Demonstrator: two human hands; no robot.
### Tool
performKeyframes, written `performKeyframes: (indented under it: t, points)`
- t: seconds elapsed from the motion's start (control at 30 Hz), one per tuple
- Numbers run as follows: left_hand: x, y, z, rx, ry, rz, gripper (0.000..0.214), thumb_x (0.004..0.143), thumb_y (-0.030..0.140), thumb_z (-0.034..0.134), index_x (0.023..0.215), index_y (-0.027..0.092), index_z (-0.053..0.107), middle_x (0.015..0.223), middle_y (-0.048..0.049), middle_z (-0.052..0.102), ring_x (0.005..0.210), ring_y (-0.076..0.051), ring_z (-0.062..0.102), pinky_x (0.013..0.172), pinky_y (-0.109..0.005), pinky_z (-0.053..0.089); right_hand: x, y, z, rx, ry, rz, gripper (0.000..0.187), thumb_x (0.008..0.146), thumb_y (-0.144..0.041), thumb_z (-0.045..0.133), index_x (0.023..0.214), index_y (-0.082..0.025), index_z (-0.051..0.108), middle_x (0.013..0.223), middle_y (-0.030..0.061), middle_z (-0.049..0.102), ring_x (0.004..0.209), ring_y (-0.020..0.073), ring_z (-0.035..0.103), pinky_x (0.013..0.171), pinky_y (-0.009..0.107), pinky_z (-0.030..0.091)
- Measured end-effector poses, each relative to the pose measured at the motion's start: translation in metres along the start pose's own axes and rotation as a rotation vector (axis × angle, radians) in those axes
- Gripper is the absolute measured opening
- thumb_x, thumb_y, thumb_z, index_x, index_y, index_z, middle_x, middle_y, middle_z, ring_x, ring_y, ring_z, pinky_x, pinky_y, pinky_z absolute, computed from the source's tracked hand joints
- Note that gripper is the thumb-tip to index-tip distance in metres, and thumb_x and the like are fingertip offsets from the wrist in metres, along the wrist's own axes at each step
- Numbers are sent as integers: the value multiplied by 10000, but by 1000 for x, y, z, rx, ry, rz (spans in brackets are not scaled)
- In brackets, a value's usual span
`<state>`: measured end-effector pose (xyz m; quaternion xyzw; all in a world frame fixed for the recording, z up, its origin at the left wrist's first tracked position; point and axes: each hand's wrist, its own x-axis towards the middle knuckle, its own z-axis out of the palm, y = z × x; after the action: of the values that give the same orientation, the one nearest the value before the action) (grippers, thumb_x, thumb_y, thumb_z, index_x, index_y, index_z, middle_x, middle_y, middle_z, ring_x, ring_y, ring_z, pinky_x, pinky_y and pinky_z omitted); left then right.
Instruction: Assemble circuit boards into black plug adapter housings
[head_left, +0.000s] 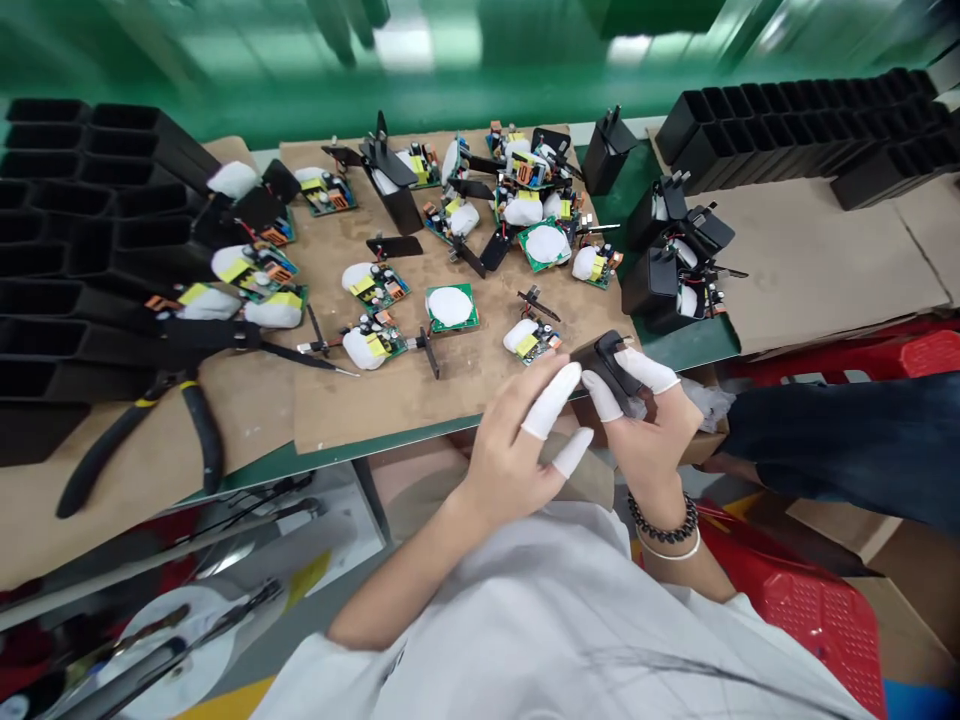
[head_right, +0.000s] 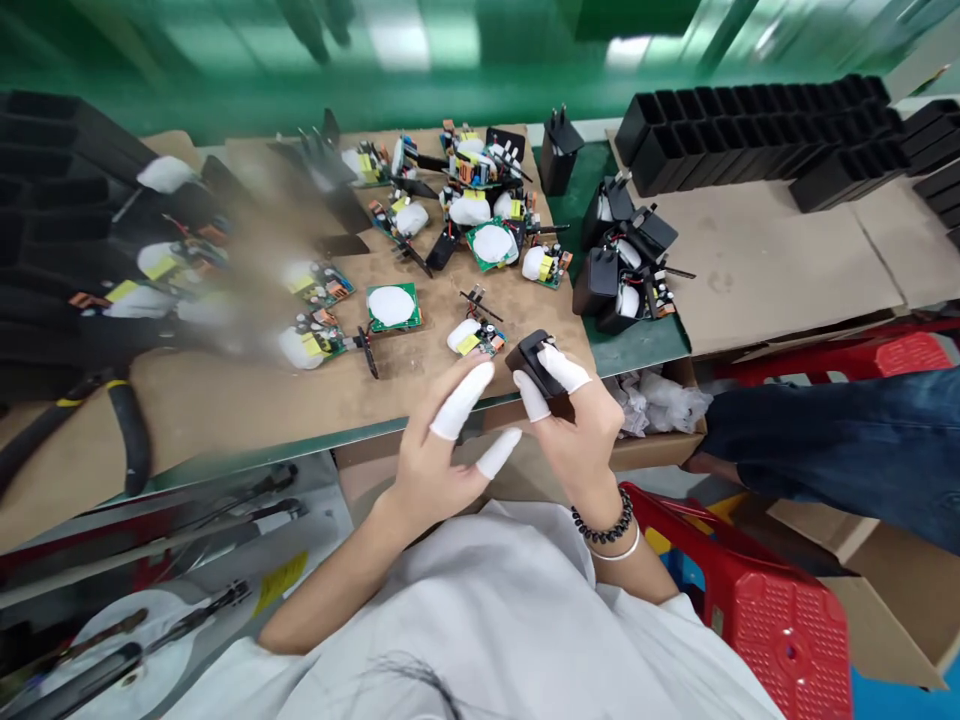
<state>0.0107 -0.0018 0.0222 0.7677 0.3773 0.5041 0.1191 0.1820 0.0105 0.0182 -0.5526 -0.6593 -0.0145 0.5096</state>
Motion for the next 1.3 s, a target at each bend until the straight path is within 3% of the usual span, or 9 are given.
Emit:
performKeyframes:
  t: [0.2,0.4,0.63,0.7,0.87,0.97,1.17,1.23,1.3]
  points:
    - [20,-18,30,231,-179,73,581,971,109,503,1550,93,446,1533,-212,626,1509,-304,545,1245,-465,382,4,17,11,-82,-35,-66,317,951,-210,723,1267,-226,747,1134,96,830,1009,219,809,897,322,668]
    - [33,-23,25,328,-168,149,416,961,43,463,1340,116,617,1412,-146,732,1440,-308,618,1198,-472,378,1,17,10,-68,-43,-77,312,951,-193,713,1259,-237,737,1182,98,824,1061,231,811,941,356,678]
    - [41,-20,15,315,-268,118,445,923,36,478,1326,150,628,1439,-129,718,1456,-325,598,1206,-505,335,12,19,7,-34,-45,-128,239,921,-165,734,1153,-216,756,1084,94,841,967,214,821,864,308,679]
    - [41,-15,7,299,-237,77,459,917,46,517,1352,154,617,1432,-129,723,1445,-324,606,1212,-495,330,15,20,4,-33,-50,-149,242,911,-177,750,1147,-229,765,1068,80,846,946,218,824,851,313,681]
    - [28,-3,-25,264,45,-44,533,921,110,658,1438,231,611,1328,-100,773,1341,-290,683,1192,-450,387,13,19,-1,-93,32,-90,241,906,-257,775,1147,-243,785,1124,101,840,992,264,824,911,395,685]
    - [16,1,-36,256,73,-87,540,920,118,677,1430,288,633,1257,-69,793,1293,-293,708,1168,-466,425,13,20,4,-160,-40,-38,210,939,-285,729,1132,-233,792,1071,96,849,959,253,827,881,382,693]
    - [6,9,-29,212,94,-83,478,904,61,682,1347,239,669,1173,-82,803,1237,-273,731,1130,-446,475,15,25,8,-164,-31,14,219,924,-311,733,1111,-214,793,1069,102,848,990,263,820,917,399,684]
    - [7,10,-21,162,100,-69,498,901,65,697,1376,205,645,1205,-111,785,1245,-269,725,1104,-425,516,16,21,6,-70,-55,96,247,897,-295,768,1127,-206,784,1089,102,845,1003,260,819,939,393,675]
    - [10,10,-14,97,89,-76,585,909,142,740,1467,171,570,1316,-162,740,1302,-284,693,1108,-425,546,16,10,2,121,1,237,309,871,-326,808,1154,-211,756,1134,90,833,1032,247,814,951,385,671]
